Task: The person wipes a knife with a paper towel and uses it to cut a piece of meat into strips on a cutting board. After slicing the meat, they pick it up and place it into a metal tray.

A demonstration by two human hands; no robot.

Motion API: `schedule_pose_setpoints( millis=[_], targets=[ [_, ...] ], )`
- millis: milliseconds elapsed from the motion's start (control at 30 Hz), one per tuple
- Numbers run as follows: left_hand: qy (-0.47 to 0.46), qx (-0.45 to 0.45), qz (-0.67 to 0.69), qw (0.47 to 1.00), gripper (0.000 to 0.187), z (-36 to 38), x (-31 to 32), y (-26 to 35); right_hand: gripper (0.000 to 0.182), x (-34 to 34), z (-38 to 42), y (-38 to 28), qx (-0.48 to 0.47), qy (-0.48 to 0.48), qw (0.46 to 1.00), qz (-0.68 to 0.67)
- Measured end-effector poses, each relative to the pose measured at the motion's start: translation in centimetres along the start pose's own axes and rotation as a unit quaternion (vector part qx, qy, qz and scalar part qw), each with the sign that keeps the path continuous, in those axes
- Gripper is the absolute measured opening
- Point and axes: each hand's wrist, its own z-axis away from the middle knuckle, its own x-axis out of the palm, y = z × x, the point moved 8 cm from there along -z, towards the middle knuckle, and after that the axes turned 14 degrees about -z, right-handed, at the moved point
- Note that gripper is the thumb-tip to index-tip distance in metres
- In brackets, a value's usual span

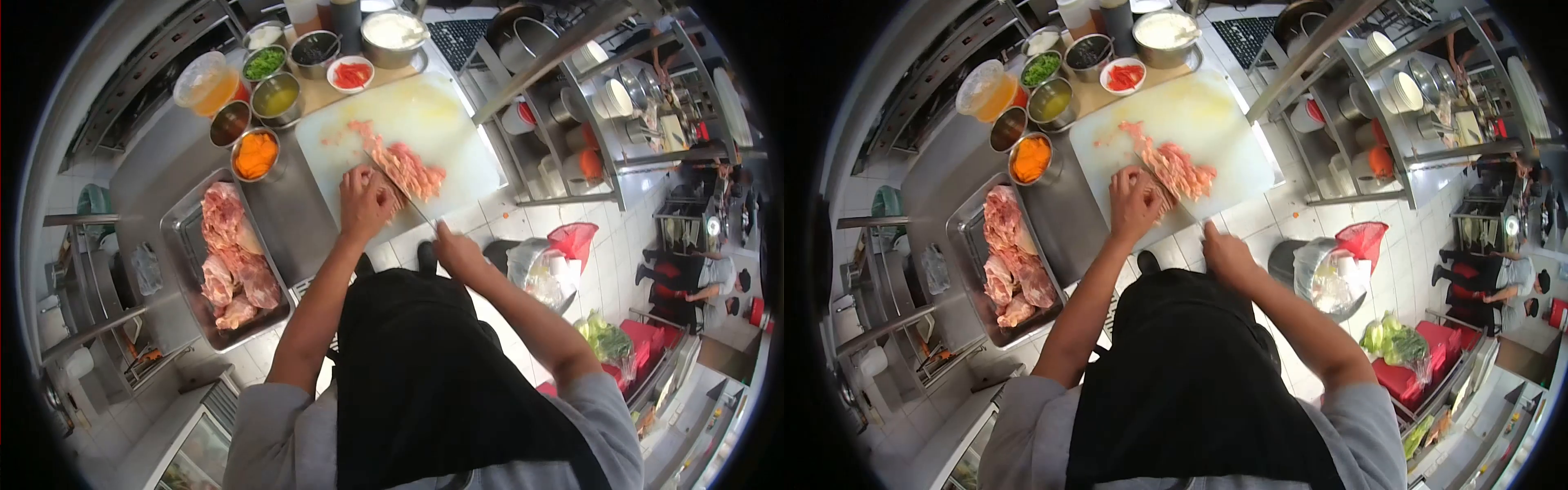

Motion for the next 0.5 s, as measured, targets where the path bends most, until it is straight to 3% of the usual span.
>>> schedule_pose_setpoints(
  millis=[67,133,233,500],
  targets=[
    [-0.001,-0.001,-0.005,1.000,0.037,0.5,0.0,0.1,0.027,-1.1,-2.7,-0.7,-0.042,0.023,0.999,-0.020],
    [0.013,-0.003,0.017,1.000,0.038,0.6,0.0,0.2,0.028,-2.3,-3.4,-1.6,0.001,-0.068,0.992,-0.108],
    [0.021,-0.016,0.035,0.999,0.037,0.5,-0.2,-0.1,0.028,-3.2,-2.7,-2.7,-0.023,-0.009,1.000,-0.016],
    [0.014,-0.016,0.021,1.000,0.038,0.8,0.0,-0.1,0.026,-1.4,1.0,-2.6,-0.023,0.009,1.000,0.019]
  ],
)
